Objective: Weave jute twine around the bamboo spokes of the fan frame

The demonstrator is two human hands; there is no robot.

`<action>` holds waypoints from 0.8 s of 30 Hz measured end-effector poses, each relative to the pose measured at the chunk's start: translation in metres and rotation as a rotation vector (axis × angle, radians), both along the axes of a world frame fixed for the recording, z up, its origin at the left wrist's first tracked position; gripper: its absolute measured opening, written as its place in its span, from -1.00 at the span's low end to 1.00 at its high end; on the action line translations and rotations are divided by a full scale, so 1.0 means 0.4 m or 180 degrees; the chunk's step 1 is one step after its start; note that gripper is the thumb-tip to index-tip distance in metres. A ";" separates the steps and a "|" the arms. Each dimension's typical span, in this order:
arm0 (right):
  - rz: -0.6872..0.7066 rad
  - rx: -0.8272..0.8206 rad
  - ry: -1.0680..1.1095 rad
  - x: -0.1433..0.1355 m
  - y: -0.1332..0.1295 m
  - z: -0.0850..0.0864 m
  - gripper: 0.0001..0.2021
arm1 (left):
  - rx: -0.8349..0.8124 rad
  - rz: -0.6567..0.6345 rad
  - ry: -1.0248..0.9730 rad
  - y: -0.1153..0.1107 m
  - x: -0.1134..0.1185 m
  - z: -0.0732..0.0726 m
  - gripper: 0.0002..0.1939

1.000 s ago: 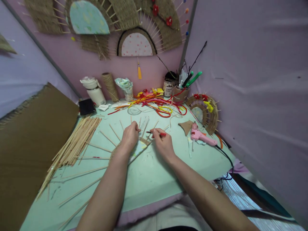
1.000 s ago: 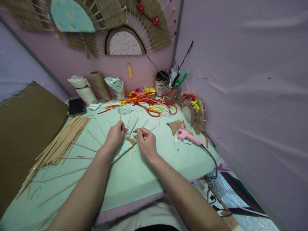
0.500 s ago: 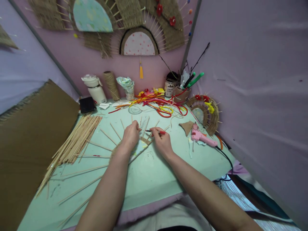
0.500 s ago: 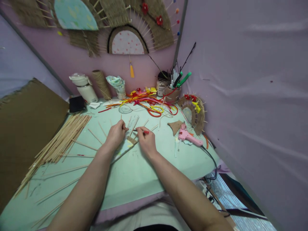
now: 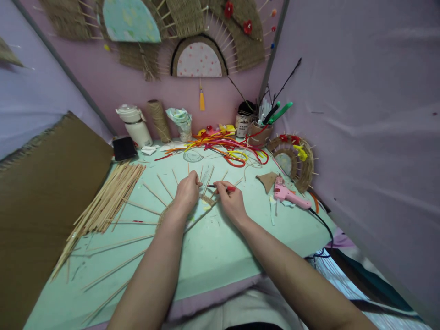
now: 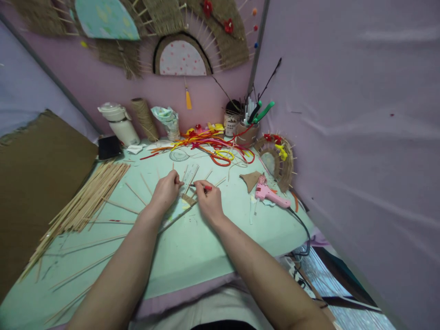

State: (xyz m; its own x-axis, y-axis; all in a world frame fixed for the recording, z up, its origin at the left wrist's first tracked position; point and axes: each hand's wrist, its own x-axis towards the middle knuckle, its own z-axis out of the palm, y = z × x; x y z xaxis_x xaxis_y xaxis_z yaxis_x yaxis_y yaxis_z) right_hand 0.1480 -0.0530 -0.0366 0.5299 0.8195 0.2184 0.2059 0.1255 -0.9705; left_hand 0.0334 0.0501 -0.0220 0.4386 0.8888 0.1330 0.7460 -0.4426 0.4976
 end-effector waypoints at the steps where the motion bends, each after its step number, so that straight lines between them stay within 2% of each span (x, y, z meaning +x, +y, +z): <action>1: -0.0005 -0.0008 -0.0002 0.000 0.000 0.000 -0.66 | 0.0005 0.0009 0.0028 -0.001 0.000 0.001 -0.92; 12: -0.0026 -0.0041 -0.0056 0.000 0.002 -0.003 -0.63 | -0.0123 0.0030 -0.0002 -0.002 -0.001 0.000 -0.94; 19: -0.0029 -0.0045 -0.0091 0.001 0.005 -0.007 -0.63 | 0.0060 0.0013 0.0086 -0.002 -0.001 -0.004 -0.95; 24: -0.0020 -0.0062 -0.0104 0.001 0.003 -0.005 -0.63 | -0.0016 0.0041 0.0068 -0.003 0.002 0.001 -0.92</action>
